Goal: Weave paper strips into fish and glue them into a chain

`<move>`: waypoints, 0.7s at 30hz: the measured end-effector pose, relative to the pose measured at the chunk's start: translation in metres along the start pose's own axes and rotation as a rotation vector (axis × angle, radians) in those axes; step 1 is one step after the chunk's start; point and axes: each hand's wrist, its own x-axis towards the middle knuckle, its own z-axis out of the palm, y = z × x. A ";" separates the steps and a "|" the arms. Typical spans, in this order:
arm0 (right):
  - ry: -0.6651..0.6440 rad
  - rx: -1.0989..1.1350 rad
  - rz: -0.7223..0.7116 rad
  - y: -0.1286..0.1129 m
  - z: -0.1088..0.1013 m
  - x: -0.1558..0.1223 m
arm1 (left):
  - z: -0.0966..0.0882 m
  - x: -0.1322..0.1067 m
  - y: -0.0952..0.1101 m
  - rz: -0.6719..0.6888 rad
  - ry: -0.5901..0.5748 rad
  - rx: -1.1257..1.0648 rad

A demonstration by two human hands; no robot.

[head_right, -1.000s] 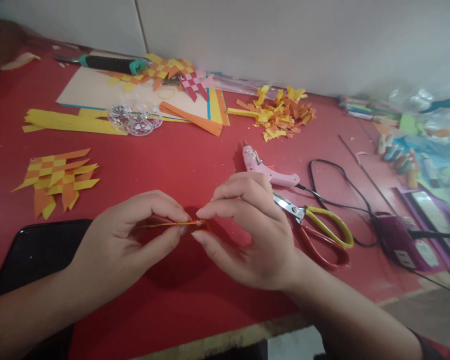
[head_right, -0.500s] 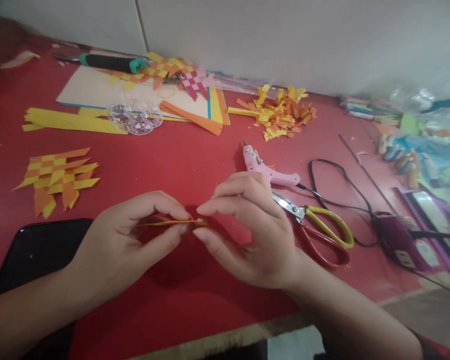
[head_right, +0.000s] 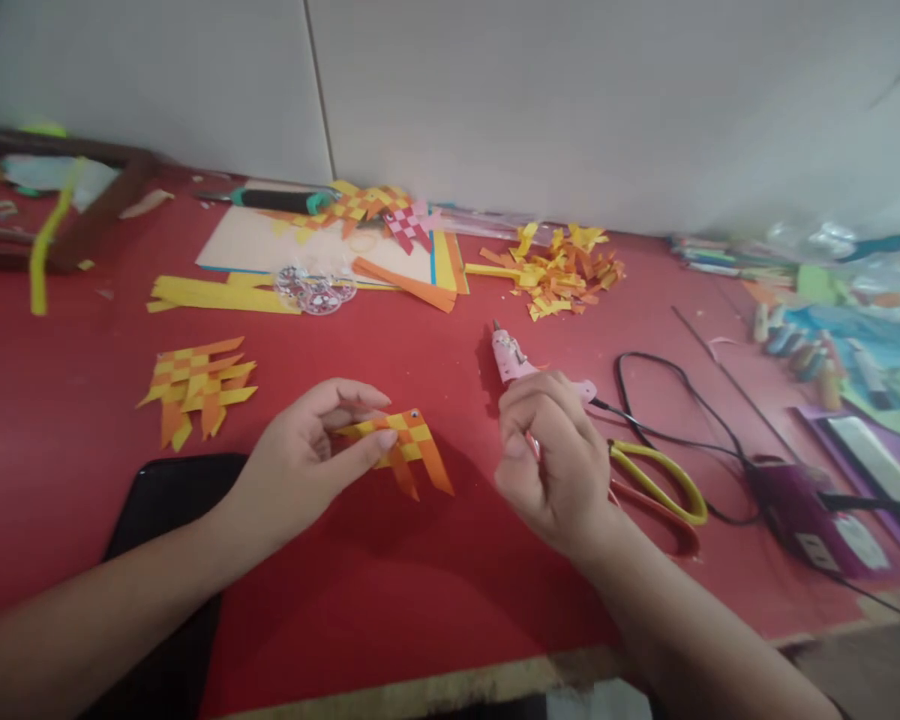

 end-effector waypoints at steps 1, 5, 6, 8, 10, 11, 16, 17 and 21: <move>-0.004 -0.005 -0.005 0.002 -0.001 -0.001 | -0.003 0.002 0.003 -0.005 0.011 -0.001; 0.022 -0.058 0.005 0.011 -0.005 -0.001 | -0.041 0.013 0.036 -0.037 0.066 -0.092; 0.036 -0.076 0.011 0.012 -0.007 -0.001 | -0.056 0.015 0.046 -0.011 0.118 -0.086; 0.050 -0.117 0.014 0.013 -0.009 0.000 | -0.087 0.018 0.064 0.030 0.306 0.008; 0.038 -0.152 0.002 0.012 -0.009 0.001 | -0.113 0.018 0.072 0.089 0.480 0.122; 0.029 -0.166 -0.005 0.012 -0.009 0.001 | -0.123 0.017 0.073 0.078 0.541 0.128; -0.019 -0.254 0.039 0.033 -0.010 -0.003 | -0.142 0.011 0.052 -0.199 0.481 0.222; -0.061 -0.290 0.091 0.042 -0.013 -0.005 | -0.143 0.010 0.048 -0.208 0.458 0.240; -0.333 -0.399 0.320 0.081 -0.030 -0.017 | -0.146 0.007 0.045 -0.226 0.442 0.272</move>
